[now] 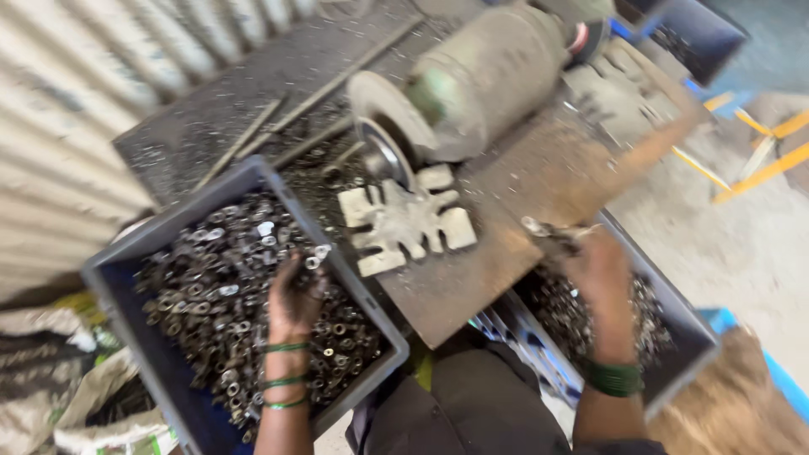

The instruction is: The person picks small metal fittings one at a time from a bin and presses each against a running bench grinder to grind its edges, with sparks flying, then drops the ground piece into a second bin. They repeat this cycle continuously, occasionally handling several pieces in their hands.

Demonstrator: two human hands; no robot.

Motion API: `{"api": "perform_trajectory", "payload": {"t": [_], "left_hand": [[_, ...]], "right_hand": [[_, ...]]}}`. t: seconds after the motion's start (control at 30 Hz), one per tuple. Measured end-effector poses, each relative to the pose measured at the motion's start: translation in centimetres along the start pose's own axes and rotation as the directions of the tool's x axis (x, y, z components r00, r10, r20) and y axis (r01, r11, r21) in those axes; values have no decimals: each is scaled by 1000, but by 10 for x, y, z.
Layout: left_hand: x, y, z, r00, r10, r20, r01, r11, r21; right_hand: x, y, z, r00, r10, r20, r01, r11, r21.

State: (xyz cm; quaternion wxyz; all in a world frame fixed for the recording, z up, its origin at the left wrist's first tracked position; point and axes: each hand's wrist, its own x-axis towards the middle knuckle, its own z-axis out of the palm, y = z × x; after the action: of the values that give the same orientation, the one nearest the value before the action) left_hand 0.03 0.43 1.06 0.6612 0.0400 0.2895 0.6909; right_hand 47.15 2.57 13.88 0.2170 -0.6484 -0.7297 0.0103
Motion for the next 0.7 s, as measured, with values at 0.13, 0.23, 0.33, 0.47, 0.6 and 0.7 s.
{"api": "perform_trajectory", "payload": {"t": [0.13, 0.23, 0.33, 0.47, 0.6, 0.7], "left_hand": [[1, 5, -3, 1000, -15, -22, 17, 996, 90], [-2, 3, 5, 995, -22, 100, 12, 995, 96], [-8, -8, 18, 989, -18, 144, 8, 997, 71], [-21, -24, 31, 985, -86, 151, 64, 988, 139], [-31, -37, 31, 962, -156, 225, 105, 969, 223], [-37, -47, 28, 950, -221, 222, 137, 930, 340]], "right_hand": [[-48, 57, -73, 849, 519, -104, -529, 823, -206], [-72, 83, -87, 735, 580, -351, -510, 814, 278], [-77, 92, -74, 715, 540, -445, -447, 842, 302], [-69, 68, -32, 777, 629, 14, 21, -48, 999], [-69, 1, 13, 969, 240, -56, -140, 724, 675], [-70, -64, 42, 992, -111, -62, 125, 769, 627]]}}
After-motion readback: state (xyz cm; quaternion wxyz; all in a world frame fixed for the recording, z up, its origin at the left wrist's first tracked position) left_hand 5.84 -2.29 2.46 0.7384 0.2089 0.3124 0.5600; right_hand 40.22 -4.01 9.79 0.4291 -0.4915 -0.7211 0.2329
